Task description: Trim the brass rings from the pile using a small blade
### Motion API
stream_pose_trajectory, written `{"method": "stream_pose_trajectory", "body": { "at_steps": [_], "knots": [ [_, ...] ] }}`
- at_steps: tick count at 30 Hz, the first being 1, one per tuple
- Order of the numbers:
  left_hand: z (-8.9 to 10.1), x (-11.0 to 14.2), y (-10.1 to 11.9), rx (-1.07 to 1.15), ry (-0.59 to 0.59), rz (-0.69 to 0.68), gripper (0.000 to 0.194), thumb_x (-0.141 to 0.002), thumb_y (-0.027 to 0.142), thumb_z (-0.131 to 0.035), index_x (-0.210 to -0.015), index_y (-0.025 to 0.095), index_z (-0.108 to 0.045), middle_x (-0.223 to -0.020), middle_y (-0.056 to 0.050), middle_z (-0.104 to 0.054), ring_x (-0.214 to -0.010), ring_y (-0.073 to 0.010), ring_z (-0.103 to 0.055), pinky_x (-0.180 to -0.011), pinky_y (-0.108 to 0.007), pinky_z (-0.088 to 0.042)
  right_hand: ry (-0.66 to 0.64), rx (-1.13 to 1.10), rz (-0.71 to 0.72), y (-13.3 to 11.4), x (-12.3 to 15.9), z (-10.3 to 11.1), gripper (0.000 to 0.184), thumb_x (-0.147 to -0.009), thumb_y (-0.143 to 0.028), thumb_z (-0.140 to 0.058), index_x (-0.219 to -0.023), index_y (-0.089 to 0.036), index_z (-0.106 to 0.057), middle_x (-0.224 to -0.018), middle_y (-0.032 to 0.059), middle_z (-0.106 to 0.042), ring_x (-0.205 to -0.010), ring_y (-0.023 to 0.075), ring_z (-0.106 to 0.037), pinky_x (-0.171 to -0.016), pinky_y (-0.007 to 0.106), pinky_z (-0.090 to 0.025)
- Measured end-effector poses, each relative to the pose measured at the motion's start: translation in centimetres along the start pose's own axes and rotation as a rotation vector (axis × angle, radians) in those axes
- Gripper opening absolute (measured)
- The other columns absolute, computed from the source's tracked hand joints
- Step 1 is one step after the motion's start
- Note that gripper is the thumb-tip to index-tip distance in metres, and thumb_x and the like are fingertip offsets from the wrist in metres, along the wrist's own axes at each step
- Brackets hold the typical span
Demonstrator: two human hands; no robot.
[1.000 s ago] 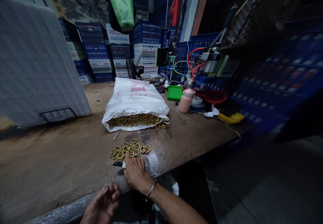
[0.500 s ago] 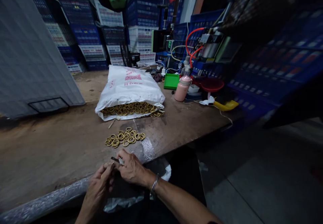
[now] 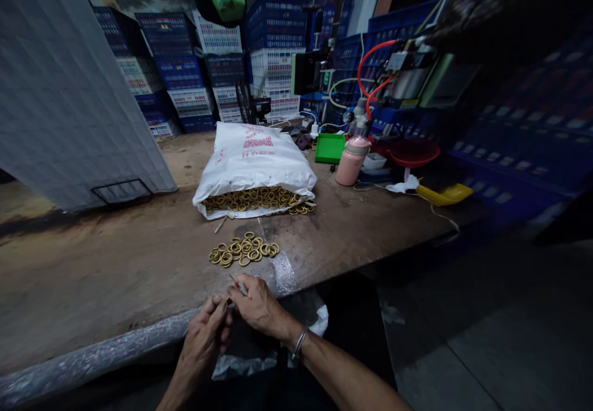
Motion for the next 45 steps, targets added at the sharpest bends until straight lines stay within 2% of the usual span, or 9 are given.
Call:
{"method": "stream_pose_trajectory", "body": {
  "at_steps": [7, 14, 18, 24, 36, 45],
  "knots": [
    [-0.1, 0.3, 0.4, 0.03, -0.022, -0.016, 0.03, -0.074, 0.047, -0.051, -0.07, 0.017, -0.049, -0.055, 0.005, -0.046, -0.037, -0.0031, -0.033, -0.034, -0.015, -0.026, -0.032, -0.007, 0.045, -0.1, 0.2, -0.4, 0.021, -0.081, -0.029, -0.041, -0.065, -0.016, -0.046, -0.055, -0.0059, -0.043, -0.054, 0.0072, -0.039, -0.052, 0.018, -0.031],
    [-0.2, 0.5, 0.2, 0.2, -0.042, 0.018, 0.026, -0.073, 0.043, -0.056, -0.072, 0.019, -0.045, -0.057, 0.006, -0.047, -0.037, -0.0031, -0.034, -0.035, -0.015, -0.027, -0.055, -0.02, 0.088, -0.5, 0.0, -0.4, 0.023, -0.085, -0.029, -0.035, -0.07, -0.016, -0.048, -0.055, -0.0043, -0.047, -0.053, 0.0079, -0.045, -0.054, 0.018, -0.034],
    [-0.2, 0.5, 0.4, 0.269, -0.023, 0.032, 0.029, -0.069, 0.044, -0.06, -0.073, 0.02, -0.043, -0.057, 0.007, -0.049, -0.038, -0.0035, -0.036, -0.036, -0.015, -0.027, -0.003, 0.207, 0.115, -0.1, 0.2, -0.2, 0.012, -0.078, -0.018, -0.039, -0.08, -0.018, -0.051, -0.063, -0.002, -0.054, -0.059, 0.01, -0.049, -0.057, 0.019, -0.033],
    [-0.3, 0.5, 1.0, 0.256, -0.033, 0.003, 0.032, -0.066, 0.046, -0.063, -0.072, 0.02, -0.044, -0.053, 0.008, -0.047, -0.038, -0.0038, -0.035, -0.037, -0.016, -0.027, -0.128, 0.565, 0.183, 0.1, 1.1, -1.4, 0.03, -0.064, -0.009, -0.04, -0.09, -0.019, -0.051, -0.073, 0.0015, -0.06, -0.067, 0.0143, -0.054, -0.061, 0.021, -0.032],
    [0.4, 0.3, 0.2, 0.236, -0.018, 0.001, 0.031, -0.067, 0.044, -0.062, -0.074, 0.02, -0.044, -0.051, 0.008, -0.046, -0.038, -0.0036, -0.036, -0.039, -0.015, -0.027, -0.151, 0.617, 0.165, -0.2, 1.4, -1.7, 0.034, -0.063, -0.009, -0.038, -0.095, -0.019, -0.046, -0.081, 0.0028, -0.06, -0.074, 0.0161, -0.055, -0.065, 0.023, -0.032],
    [1.2, 0.2, -0.3, 0.127, 0.048, 0.012, 0.032, -0.069, 0.049, -0.057, -0.072, 0.02, -0.044, -0.051, 0.007, -0.048, -0.036, -0.0036, -0.035, -0.037, -0.015, -0.025, -0.107, 0.671, 0.126, 0.0, 1.3, -1.8, 0.03, -0.064, -0.009, -0.039, -0.091, -0.019, -0.046, -0.076, 0.0026, -0.061, -0.068, 0.0165, -0.055, -0.06, 0.024, -0.029]
  ]
}}
Point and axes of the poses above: each hand's wrist, its own x-axis away from the middle knuckle, its own z-axis out of the back of the hand, y = z × x, the point moved 7 cm from there along -x, towards the middle knuckle
